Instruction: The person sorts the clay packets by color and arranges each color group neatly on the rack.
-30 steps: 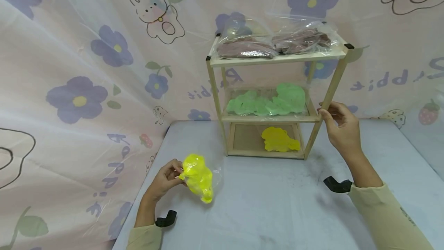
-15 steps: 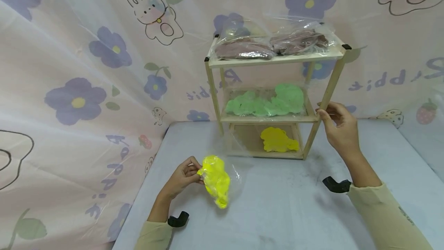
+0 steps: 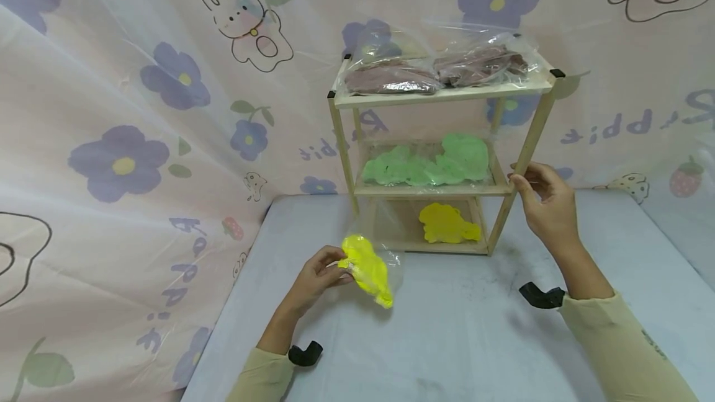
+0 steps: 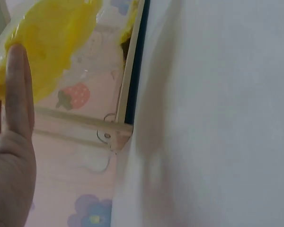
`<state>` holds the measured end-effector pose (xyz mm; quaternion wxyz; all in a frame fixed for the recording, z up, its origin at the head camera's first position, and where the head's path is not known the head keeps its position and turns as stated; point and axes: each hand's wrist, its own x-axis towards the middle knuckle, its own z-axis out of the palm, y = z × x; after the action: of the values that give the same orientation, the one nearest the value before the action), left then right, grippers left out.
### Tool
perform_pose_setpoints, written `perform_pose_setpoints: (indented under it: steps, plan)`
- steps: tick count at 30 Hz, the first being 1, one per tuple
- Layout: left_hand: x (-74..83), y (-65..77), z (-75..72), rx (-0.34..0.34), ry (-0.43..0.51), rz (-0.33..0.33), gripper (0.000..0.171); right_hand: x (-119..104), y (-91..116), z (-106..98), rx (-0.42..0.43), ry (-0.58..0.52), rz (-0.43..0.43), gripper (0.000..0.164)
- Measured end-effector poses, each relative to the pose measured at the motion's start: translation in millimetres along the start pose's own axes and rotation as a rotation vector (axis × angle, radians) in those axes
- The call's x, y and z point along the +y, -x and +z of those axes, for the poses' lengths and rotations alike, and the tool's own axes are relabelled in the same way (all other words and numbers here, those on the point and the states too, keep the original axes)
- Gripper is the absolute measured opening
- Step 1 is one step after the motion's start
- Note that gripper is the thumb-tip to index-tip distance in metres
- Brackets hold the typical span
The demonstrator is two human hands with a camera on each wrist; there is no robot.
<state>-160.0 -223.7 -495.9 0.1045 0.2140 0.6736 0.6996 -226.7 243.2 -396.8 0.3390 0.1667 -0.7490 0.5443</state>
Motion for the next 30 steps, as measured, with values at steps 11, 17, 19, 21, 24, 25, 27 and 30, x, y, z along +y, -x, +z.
perform_pose_setpoints:
  steps: [11,17,19,21,24,25,27,30]
  plan:
    - [-2.2,-15.9,25.3,0.102,-0.023,-0.011,0.032,1,1,1,0.005,-0.016,-0.006,0.027]
    - [-0.4,-23.0,39.6,0.210,0.121,-0.082,0.048,1,0,1,0.011,-0.010,-0.001,0.027]
    - [-0.1,-25.3,43.9,0.241,0.187,-0.103,0.043,1,0,0,0.014,-0.008,0.001,0.027]
    - [-0.8,-27.5,47.7,0.266,0.244,-0.113,0.036,1,0,0,0.013,-0.006,0.004,0.027]
    - [-2.9,-31.4,52.5,0.296,0.291,-0.115,0.034,1,0,1,0.011,-0.008,0.006,0.027]
    - [-3.5,-32.7,53.8,0.305,0.298,-0.116,0.035,1,0,1,0.010,-0.009,0.007,0.027]
    - [-4.8,-35.4,55.9,0.320,0.306,-0.118,0.036,1,0,1,0.009,-0.008,0.006,0.026]
    - [-5.1,-39.3,58.7,0.346,0.322,-0.122,0.038,2,1,1,0.009,-0.009,0.005,0.026]
